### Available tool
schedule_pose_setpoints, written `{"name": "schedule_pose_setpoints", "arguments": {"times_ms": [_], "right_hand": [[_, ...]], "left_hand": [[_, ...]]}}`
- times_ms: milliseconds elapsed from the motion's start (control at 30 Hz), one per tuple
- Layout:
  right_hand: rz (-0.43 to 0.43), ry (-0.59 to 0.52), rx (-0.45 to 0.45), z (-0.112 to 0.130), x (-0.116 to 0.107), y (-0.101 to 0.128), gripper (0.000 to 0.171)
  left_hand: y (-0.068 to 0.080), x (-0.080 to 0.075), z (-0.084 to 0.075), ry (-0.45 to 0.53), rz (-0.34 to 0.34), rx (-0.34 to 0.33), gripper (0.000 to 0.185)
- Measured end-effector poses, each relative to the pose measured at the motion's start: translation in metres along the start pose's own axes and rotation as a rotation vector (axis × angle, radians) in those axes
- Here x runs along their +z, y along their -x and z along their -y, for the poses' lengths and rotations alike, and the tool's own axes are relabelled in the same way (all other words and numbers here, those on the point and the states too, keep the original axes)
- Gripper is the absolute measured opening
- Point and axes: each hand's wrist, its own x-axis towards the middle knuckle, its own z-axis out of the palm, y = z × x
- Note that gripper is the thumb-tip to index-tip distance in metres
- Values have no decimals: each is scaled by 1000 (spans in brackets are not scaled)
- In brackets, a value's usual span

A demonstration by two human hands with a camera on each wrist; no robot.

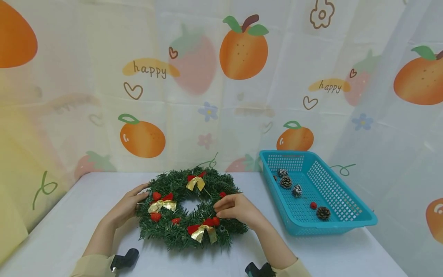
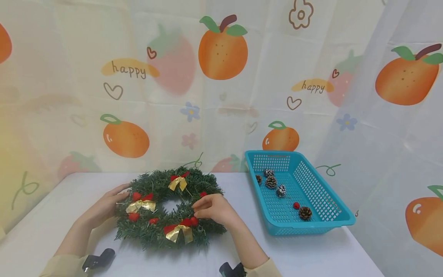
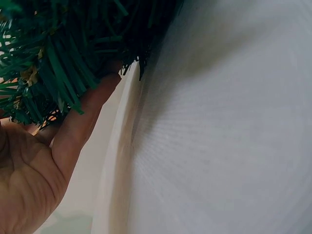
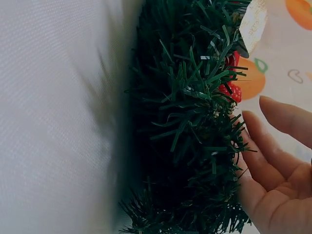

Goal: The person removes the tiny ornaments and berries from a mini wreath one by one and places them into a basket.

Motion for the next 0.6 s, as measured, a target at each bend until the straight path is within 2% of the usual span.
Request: {"name": "schedule_pose_setpoints", "arguments": {"times_ms": [200, 600], "right_hand": [[23, 7, -6, -2, 1, 0, 23], [67, 16, -1, -5, 3, -1, 30]], "left_hand": [[0, 0, -1, -2, 0, 0, 67], [0, 0, -1, 1, 12, 6, 66]]}}
